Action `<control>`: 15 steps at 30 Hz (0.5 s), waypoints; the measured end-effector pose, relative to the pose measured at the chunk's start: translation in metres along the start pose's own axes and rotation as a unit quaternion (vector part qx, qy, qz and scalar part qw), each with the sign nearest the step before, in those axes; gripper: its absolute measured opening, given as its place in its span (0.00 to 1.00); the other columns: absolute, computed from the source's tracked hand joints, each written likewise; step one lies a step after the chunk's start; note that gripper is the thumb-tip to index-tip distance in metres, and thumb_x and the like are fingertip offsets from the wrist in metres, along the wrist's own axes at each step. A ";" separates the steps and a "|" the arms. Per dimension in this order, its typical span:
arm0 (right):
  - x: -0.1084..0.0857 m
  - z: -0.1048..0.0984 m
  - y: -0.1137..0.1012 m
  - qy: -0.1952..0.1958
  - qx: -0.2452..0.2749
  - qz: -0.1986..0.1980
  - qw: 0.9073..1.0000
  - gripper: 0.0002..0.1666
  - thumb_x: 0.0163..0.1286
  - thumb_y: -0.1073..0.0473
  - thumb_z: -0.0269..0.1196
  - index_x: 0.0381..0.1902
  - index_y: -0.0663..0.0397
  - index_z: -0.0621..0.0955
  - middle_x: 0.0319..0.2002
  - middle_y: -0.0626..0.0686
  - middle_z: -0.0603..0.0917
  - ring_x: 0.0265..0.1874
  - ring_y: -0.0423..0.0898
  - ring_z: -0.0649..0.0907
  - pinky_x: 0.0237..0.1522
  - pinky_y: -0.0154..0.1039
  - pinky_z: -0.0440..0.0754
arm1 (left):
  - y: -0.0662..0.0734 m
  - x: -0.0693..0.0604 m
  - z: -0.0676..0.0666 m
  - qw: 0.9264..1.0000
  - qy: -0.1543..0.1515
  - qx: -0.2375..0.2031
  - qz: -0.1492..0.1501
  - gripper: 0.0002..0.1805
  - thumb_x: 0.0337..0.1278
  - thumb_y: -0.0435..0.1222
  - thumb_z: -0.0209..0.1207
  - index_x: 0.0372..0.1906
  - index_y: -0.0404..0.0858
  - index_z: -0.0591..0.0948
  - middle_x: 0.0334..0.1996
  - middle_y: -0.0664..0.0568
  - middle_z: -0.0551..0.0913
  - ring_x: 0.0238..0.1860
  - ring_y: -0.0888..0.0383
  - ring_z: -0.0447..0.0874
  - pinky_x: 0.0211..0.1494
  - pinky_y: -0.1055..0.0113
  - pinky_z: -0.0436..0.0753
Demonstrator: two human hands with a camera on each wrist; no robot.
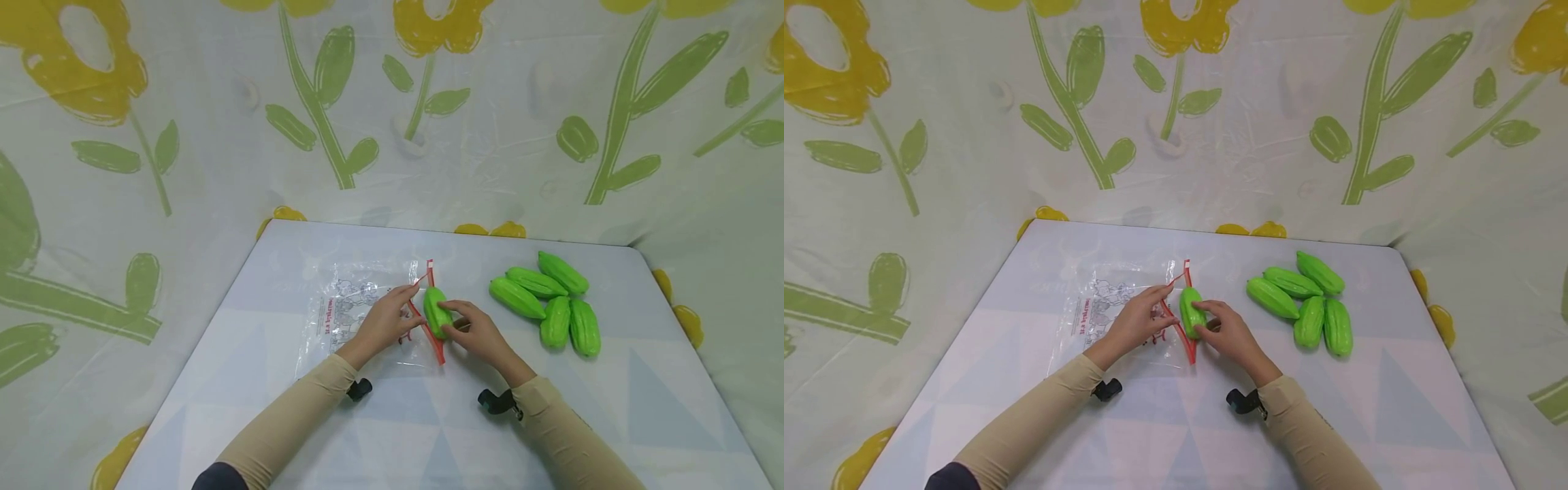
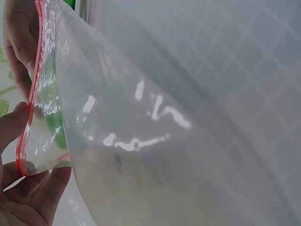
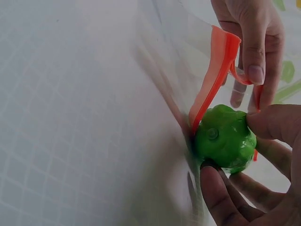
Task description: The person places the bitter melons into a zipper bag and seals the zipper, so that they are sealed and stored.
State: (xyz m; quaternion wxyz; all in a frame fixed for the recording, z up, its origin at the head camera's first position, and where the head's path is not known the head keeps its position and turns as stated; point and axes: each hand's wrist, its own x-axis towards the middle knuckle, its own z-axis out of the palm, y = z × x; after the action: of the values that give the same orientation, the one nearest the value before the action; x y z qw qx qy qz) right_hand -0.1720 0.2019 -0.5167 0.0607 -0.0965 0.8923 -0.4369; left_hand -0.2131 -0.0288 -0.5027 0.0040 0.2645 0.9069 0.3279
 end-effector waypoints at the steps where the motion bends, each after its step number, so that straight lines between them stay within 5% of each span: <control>1: 0.000 0.000 0.000 0.000 0.000 -0.001 1.000 0.30 0.71 0.53 0.68 0.70 0.44 0.76 0.69 0.57 0.74 0.46 0.52 0.85 0.46 0.48 0.87 | 0.000 0.000 0.000 1.000 0.000 -0.001 0.001 0.40 0.60 0.46 0.71 0.74 0.36 0.71 0.70 0.45 0.73 0.46 0.53 0.86 0.57 0.57 0.84; 15: 0.002 0.005 -0.003 -0.023 0.035 0.009 0.999 0.30 0.70 0.51 0.69 0.69 0.42 0.77 0.68 0.56 0.75 0.42 0.48 0.86 0.38 0.42 0.87 | 0.000 0.000 0.000 1.000 -0.015 -0.008 -0.002 0.40 0.61 0.47 0.70 0.74 0.37 0.70 0.71 0.45 0.72 0.59 0.49 0.82 0.63 0.55 0.80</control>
State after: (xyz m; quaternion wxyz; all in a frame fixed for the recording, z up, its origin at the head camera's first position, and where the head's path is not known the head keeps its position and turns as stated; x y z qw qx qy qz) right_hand -0.1728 0.1955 -0.5177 0.0880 -0.0964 0.8756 -0.4651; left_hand -0.2135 -0.0289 -0.5026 0.0205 0.2678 0.9045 0.3311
